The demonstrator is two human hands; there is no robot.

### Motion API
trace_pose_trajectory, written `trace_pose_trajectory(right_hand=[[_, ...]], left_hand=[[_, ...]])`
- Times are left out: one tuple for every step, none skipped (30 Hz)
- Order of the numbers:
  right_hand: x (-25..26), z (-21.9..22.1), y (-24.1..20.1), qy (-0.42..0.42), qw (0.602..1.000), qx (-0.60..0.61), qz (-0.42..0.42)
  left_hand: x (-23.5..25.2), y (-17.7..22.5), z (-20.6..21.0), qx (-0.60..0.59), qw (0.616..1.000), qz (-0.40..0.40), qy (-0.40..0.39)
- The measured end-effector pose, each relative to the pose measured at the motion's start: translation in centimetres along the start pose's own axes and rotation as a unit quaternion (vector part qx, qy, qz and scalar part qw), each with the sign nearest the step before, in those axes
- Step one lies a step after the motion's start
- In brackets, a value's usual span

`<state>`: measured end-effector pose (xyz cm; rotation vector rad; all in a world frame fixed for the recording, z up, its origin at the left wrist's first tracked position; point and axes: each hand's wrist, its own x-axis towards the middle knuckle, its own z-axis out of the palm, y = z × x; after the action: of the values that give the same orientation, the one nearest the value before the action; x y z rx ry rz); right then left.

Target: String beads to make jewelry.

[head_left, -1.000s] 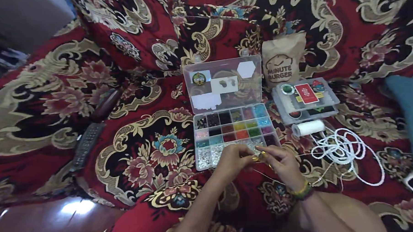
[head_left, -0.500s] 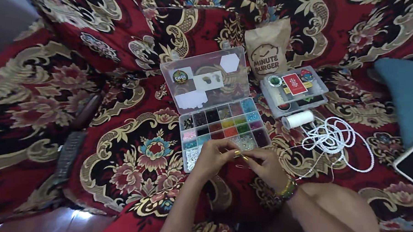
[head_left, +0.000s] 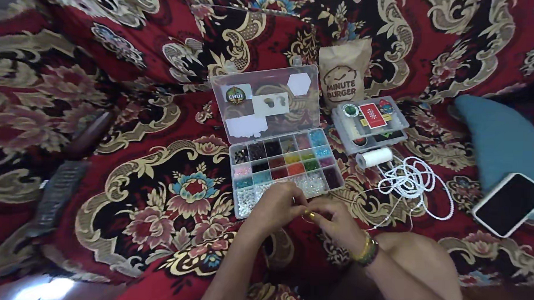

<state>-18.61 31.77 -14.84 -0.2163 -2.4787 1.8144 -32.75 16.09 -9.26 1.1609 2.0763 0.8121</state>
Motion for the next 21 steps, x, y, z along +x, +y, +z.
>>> trace_pose_trajectory(right_hand=[[-0.2, -0.1, -0.3, -0.002, 1.0, -0.022, 0.001], [-0.5, -0.2, -0.6, -0.004, 0.999, -0.046, 0.005], [-0.8, -0.2, -1.0, -0.004, 0.997, -0.072, 0.009], [-1.1, -0.2, -1.3, 0.0, 0.995, -0.099, 0.01], [-1.4, -0.3, -1.6, 0.007, 0.993, -0.114, 0.007], [-1.8, -0.3, -1.8, 0.021, 0.992, -0.126, 0.0], [-2.2, -0.2, -2.0, 0.036, 0.991, -0.129, -0.008], [-2.7, -0.1, -2.2, 0.051, 0.991, -0.12, -0.016], [-3.2, 0.1, -2.3, 0.062, 0.993, -0.103, -0.018], [-3.6, 0.4, -2.4, 0.069, 0.994, -0.078, -0.011], [-4.1, 0.7, -2.6, 0.072, 0.996, -0.046, 0.004], [-4.6, 1.1, -2.8, 0.073, 0.997, -0.003, 0.028], [-5.1, 1.6, -3.0, 0.067, 0.995, 0.045, 0.059], [-5.5, 2.0, -3.2, 0.062, 0.991, 0.082, 0.086], [-5.8, 2.4, -3.3, 0.065, 0.987, 0.106, 0.106], [-6.1, 2.9, -3.2, 0.073, 0.984, 0.118, 0.113], [-6.3, 3.2, -3.3, 0.079, 0.982, 0.125, 0.115], [-6.4, 3.4, -3.4, 0.081, 0.982, 0.128, 0.115], [-6.4, 3.6, -3.6, 0.083, 0.981, 0.129, 0.114], [-6.4, 3.8, -4.0, 0.087, 0.981, 0.13, 0.115], [-6.3, 3.9, -4.3, 0.093, 0.98, 0.131, 0.116]], left_hand=[[-0.1, 0.1, 0.0, -0.002, 1.0, 0.015, -0.01], [-0.2, 0.1, 0.1, -0.005, 0.999, 0.029, -0.018], [-0.3, 0.2, 0.1, -0.009, 0.999, 0.042, -0.024], [-0.4, 0.1, 0.0, -0.015, 0.998, 0.056, -0.023], [-0.6, 0.0, -0.3, -0.023, 0.997, 0.068, -0.014], [-1.0, -0.2, -0.8, -0.031, 0.997, 0.074, 0.007], [-1.5, -0.3, -1.6, -0.039, 0.996, 0.068, 0.034], [-2.1, -0.5, -2.6, -0.045, 0.995, 0.054, 0.066], [-2.7, -0.7, -3.5, -0.045, 0.994, 0.032, 0.098], [-3.4, -1.2, -4.4, -0.04, 0.991, 0.008, 0.13], [-4.1, -1.6, -5.1, -0.031, 0.987, -0.02, 0.156], [-4.8, -2.0, -5.7, -0.017, 0.984, -0.053, 0.169], [-5.3, -2.2, -6.1, 0.0, 0.982, -0.087, 0.169], [-5.6, -2.5, -6.4, 0.013, 0.98, -0.115, 0.159], [-5.7, -2.7, -6.4, 0.025, 0.98, -0.136, 0.143], [-5.6, -2.7, -6.2, 0.034, 0.98, -0.15, 0.124], [-5.4, -2.6, -5.9, 0.04, 0.981, -0.159, 0.102], [-5.1, -2.1, -5.7, 0.044, 0.982, -0.166, 0.077], [-5.0, -1.0, -5.6, 0.047, 0.981, -0.18, 0.049], [-4.7, -0.1, -5.3, 0.059, 0.978, -0.198, 0.029], [-4.4, 0.5, -5.0, 0.07, 0.974, -0.214, 0.018]])
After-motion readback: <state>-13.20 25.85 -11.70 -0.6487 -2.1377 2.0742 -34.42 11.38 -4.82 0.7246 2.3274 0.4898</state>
